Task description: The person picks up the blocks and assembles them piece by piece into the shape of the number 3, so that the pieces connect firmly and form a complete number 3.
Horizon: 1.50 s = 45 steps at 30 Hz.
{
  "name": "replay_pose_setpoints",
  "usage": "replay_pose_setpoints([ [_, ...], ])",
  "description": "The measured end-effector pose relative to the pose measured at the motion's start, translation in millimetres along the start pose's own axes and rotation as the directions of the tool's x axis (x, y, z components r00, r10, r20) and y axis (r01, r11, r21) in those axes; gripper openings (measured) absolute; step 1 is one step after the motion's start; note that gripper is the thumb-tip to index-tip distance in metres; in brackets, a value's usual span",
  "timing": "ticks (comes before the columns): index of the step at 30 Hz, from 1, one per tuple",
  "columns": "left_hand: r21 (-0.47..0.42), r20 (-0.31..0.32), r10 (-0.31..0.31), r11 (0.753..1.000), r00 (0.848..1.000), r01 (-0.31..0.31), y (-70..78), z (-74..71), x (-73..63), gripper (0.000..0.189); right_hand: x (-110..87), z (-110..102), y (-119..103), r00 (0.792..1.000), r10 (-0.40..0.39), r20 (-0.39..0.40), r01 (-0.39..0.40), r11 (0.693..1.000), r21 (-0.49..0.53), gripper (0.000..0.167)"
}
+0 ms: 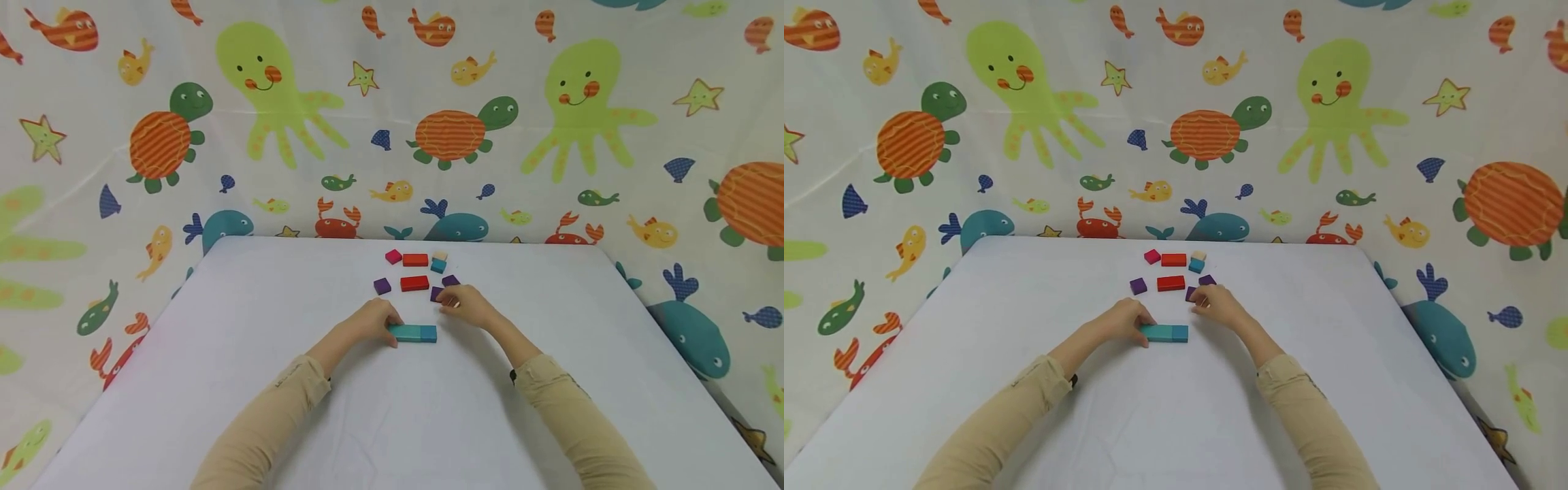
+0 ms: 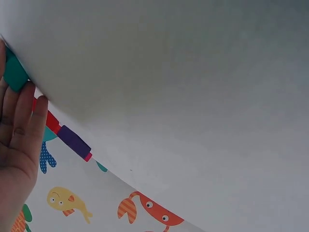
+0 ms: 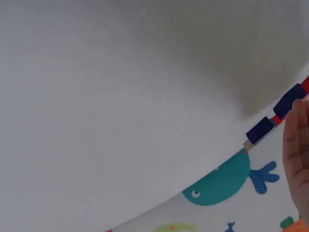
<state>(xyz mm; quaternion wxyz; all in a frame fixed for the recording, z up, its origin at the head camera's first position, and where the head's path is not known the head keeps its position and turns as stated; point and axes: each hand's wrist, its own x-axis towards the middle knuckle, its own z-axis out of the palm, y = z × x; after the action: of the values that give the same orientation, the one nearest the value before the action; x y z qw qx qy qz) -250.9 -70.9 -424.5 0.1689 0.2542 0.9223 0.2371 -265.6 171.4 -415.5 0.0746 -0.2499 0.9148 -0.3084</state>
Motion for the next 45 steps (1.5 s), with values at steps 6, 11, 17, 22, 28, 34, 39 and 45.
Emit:
replay_pose_setpoints([
  [6,-0.011,-0.008,0.004,1.0,1.0,-0.004,-2.1,-0.3,-0.8,0.038,7.2,0,0,0.987,0.147,-0.066,-0.151,0.987,-0.056,0.024],
  [11,-0.03,-0.007,0.0,1.0,1.0,0.0,-3.9,0.7,-1.1,0.037,12.6,5,2,0.972,0.22,-0.087,-0.228,0.97,-0.087,0.036],
  [17,-0.028,-0.01,0.02,0.999,1.0,-0.02,-4.2,0.5,0.4,0.039,16.1,4,4,0.962,0.249,-0.112,-0.258,0.963,-0.075,0.041],
  [22,-0.025,-0.008,0.009,1.0,1.0,-0.009,-4.8,-1.6,-0.4,0.04,25.9,-1,6,0.965,0.196,-0.175,-0.213,0.974,-0.083,0.039],
  [28,-0.032,0.004,0.002,0.999,1.0,-0.001,-3.4,-1.4,-0.4,0.04,38.6,-13,8,0.96,0.167,-0.225,-0.194,0.975,-0.105,0.038],
  [34,-0.028,0.017,0.005,1.0,1.0,-0.005,-2.4,1.7,-0.6,0.039,48.0,-22,14,0.952,0.188,-0.241,-0.218,0.97,-0.104,0.036],
  [39,-0.034,0.015,-0.003,0.999,1.0,0.003,-1.9,2.3,-2.7,0.037,60.2,-24,19,0.949,0.182,-0.258,-0.22,0.968,-0.124,0.032],
  [45,-0.032,0.001,0.013,0.999,1.0,-0.013,-2.9,0.8,-3.6,0.037,75.9,-20,20,0.941,0.219,-0.259,-0.261,0.955,-0.142,0.031],
])
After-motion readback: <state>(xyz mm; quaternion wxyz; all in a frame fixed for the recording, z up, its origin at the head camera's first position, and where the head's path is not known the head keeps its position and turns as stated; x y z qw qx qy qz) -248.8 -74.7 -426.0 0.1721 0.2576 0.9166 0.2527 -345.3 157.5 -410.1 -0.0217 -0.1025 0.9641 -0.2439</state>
